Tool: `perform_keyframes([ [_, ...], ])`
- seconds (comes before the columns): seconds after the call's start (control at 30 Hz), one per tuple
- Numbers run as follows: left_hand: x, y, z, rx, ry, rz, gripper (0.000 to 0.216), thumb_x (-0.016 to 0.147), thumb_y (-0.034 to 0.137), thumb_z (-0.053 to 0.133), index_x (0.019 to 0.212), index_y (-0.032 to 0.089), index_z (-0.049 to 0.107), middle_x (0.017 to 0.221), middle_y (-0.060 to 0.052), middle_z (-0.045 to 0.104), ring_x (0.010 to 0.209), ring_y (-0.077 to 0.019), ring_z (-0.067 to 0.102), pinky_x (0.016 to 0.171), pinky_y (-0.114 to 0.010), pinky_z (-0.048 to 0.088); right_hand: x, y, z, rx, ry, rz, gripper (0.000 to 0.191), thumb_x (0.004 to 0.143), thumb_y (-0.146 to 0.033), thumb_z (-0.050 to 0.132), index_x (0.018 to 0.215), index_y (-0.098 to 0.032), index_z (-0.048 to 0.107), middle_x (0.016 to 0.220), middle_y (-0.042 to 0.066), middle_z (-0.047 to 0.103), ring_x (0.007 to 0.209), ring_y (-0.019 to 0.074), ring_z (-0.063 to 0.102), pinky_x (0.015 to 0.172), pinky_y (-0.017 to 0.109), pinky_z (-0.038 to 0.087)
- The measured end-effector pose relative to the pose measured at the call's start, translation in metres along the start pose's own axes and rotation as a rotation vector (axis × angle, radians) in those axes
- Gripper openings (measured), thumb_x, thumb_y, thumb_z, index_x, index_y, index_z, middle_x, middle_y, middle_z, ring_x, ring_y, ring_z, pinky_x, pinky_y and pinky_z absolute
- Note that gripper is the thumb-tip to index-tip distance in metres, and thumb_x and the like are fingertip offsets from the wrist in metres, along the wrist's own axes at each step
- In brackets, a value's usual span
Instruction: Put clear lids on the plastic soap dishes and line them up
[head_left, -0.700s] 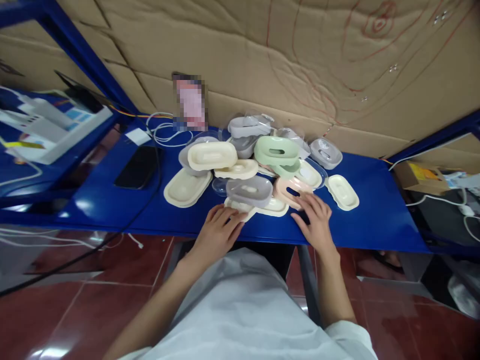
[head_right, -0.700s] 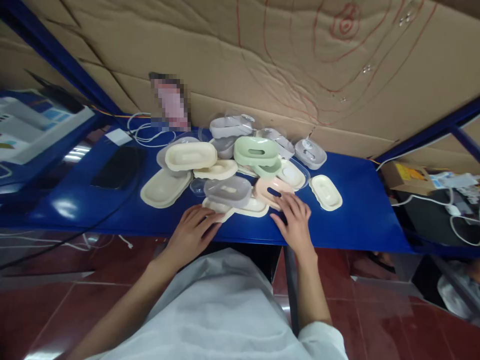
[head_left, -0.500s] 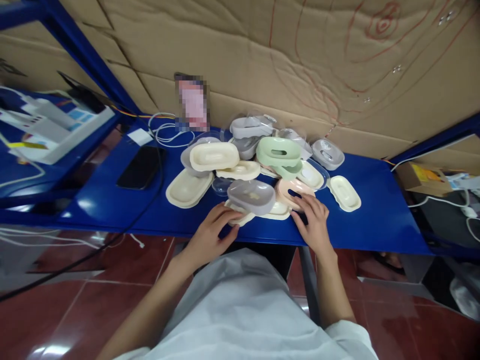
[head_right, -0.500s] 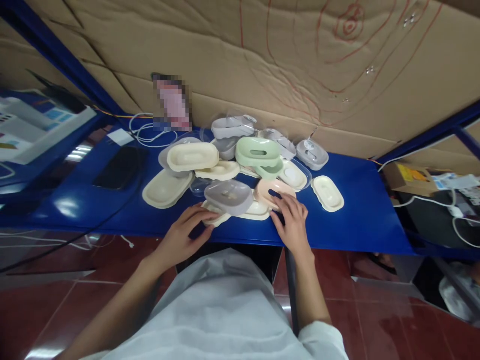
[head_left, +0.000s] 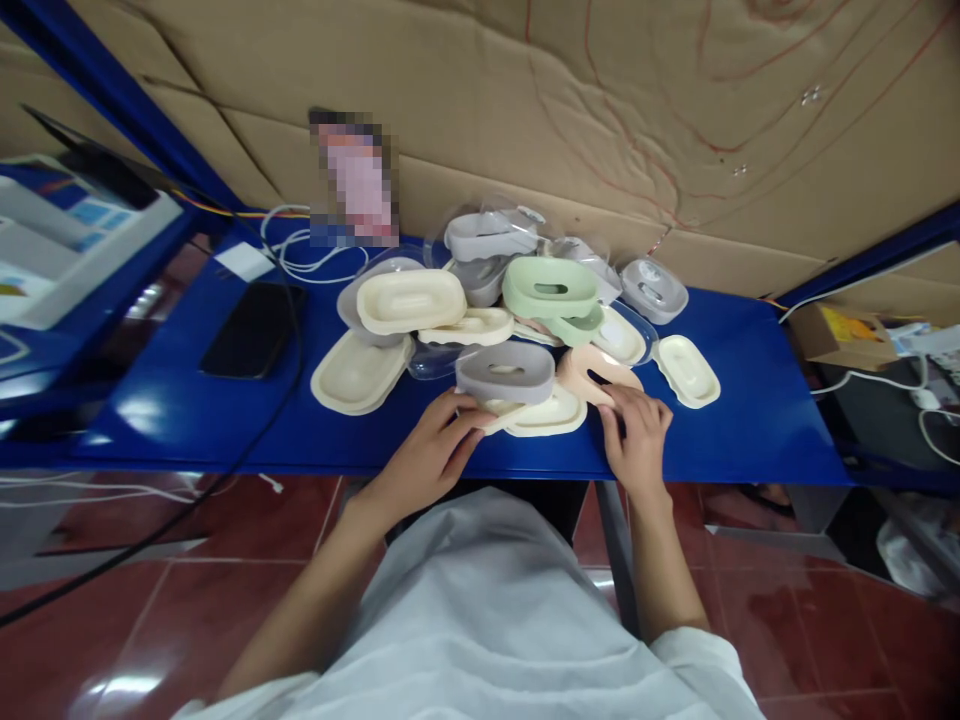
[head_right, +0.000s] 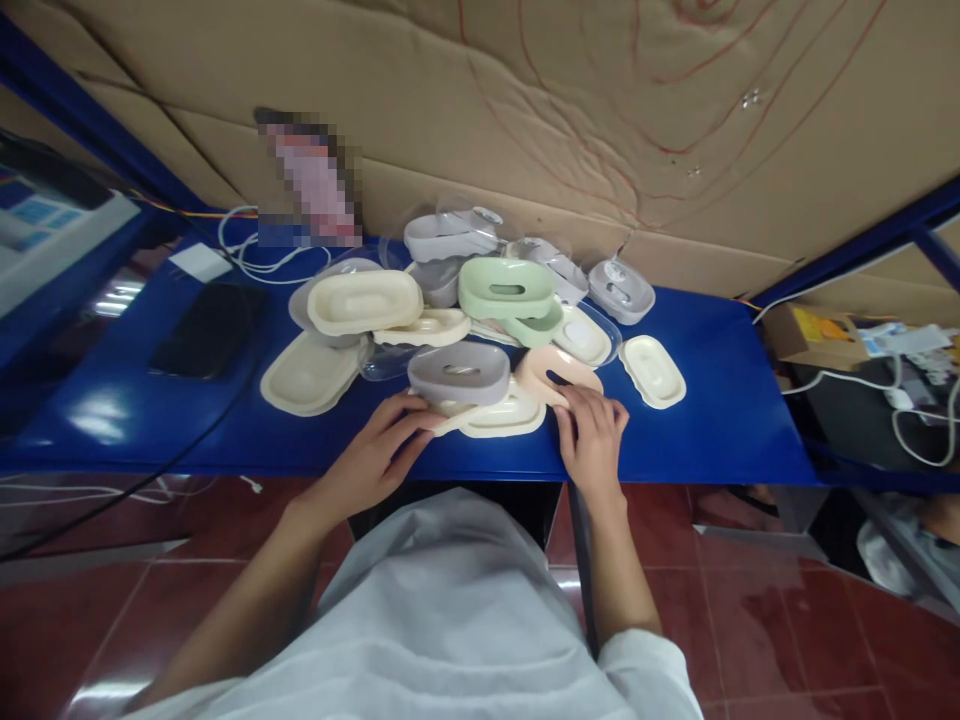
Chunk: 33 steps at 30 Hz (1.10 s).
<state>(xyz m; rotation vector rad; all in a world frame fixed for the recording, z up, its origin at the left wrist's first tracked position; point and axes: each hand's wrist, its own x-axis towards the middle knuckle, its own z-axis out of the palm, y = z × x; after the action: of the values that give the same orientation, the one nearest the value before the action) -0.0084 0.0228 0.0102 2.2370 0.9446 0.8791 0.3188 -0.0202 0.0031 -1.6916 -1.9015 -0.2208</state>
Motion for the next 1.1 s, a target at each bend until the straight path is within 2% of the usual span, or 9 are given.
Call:
perform_keyframes([
  [0.2,-0.006,-0.003,-0.011,-0.118,0.079,-0.095,0.016,0.109,0.024,0.052,0.123,0.024,0.061,0.132,-0.009,0.062,0.128,-0.0207,0.063,0.113,-0.04,0.052,0.0,-0.001,0.001,0.026,-0.065,-0.033,0.029,0.11,-0.032,0.051,0.132,-0.023,0.067,0.129,0.011,0.076,0.126,0.0281,0.068,0.11,0.047,0.035],
  [0.37,0.012,-0.001,0.012,0.231,0.178,-0.082,0.017,0.108,0.024,0.053,0.119,0.021,0.066,0.144,-0.015,0.06,0.138,-0.0305,0.058,0.117,-0.052,0.048,-0.002,-0.005,-0.004,0.042,-0.107,-0.066,0.029,0.11,-0.03,0.052,0.135,-0.024,0.067,0.132,0.011,0.075,0.127,0.0275,0.067,0.111,0.047,0.034],
  [0.47,0.019,-0.003,0.026,0.353,0.259,-0.098,0.018,0.106,0.023,0.056,0.116,0.022,0.07,0.141,-0.015,0.062,0.131,-0.0324,0.061,0.108,-0.052,0.052,-0.006,-0.01,-0.009,0.091,-0.153,-0.092,0.029,0.11,-0.028,0.053,0.135,-0.025,0.066,0.135,0.01,0.074,0.128,0.0268,0.066,0.111,0.046,0.034],
  [0.6,0.015,-0.001,0.03,0.36,0.324,-0.108,0.019,0.106,0.019,0.055,0.116,0.022,0.071,0.123,-0.014,0.066,0.112,-0.027,0.066,0.098,-0.046,0.057,-0.015,-0.022,-0.014,0.152,-0.237,-0.141,0.031,0.109,-0.025,0.052,0.138,-0.027,0.065,0.139,0.009,0.073,0.133,0.027,0.064,0.112,0.047,0.035],
  [0.67,0.007,0.003,0.028,0.33,0.286,-0.085,0.018,0.105,0.019,0.057,0.117,0.022,0.07,0.119,-0.012,0.065,0.108,-0.025,0.066,0.098,-0.043,0.058,-0.018,-0.029,-0.014,0.171,-0.257,-0.16,0.034,0.11,-0.023,0.05,0.14,-0.028,0.064,0.141,0.009,0.072,0.135,0.0272,0.063,0.112,0.047,0.035],
  [0.73,-0.003,0.008,0.027,0.274,0.191,-0.048,0.024,0.105,0.021,0.059,0.127,0.022,0.066,0.127,-0.013,0.064,0.117,-0.0264,0.065,0.103,-0.045,0.058,-0.019,-0.035,-0.013,0.187,-0.267,-0.178,0.037,0.109,-0.02,0.049,0.143,-0.029,0.062,0.141,0.009,0.072,0.136,0.0271,0.062,0.114,0.048,0.035],
  [0.83,-0.018,0.011,0.025,0.199,0.032,-0.006,0.048,0.104,0.025,0.063,0.15,0.024,0.051,0.148,-0.017,0.056,0.141,-0.0317,0.055,0.117,-0.051,0.052,-0.019,-0.043,-0.01,0.197,-0.292,-0.233,0.038,0.108,-0.018,0.05,0.143,-0.029,0.062,0.139,0.007,0.073,0.137,0.027,0.061,0.115,0.048,0.035],
  [0.93,-0.024,0.009,0.022,0.148,-0.016,-0.006,0.066,0.102,0.029,0.067,0.161,0.025,0.037,0.157,-0.019,0.049,0.15,-0.0328,0.049,0.121,-0.054,0.05,-0.018,-0.048,-0.008,0.19,-0.322,-0.28,0.038,0.108,-0.017,0.051,0.141,-0.029,0.064,0.139,0.007,0.073,0.139,0.0272,0.06,0.115,0.049,0.035],
  [1.1,-0.023,0.008,0.022,0.177,0.009,0.11,0.054,0.1,0.022,0.068,0.152,0.028,0.052,0.157,-0.017,0.051,0.15,-0.0325,0.051,0.118,-0.054,0.052,-0.021,-0.044,-0.009,0.21,-0.342,-0.316,0.035,0.107,-0.032,0.062,0.141,-0.028,0.064,0.145,0.01,0.07,0.144,0.0297,0.057,0.118,0.051,0.038],
])
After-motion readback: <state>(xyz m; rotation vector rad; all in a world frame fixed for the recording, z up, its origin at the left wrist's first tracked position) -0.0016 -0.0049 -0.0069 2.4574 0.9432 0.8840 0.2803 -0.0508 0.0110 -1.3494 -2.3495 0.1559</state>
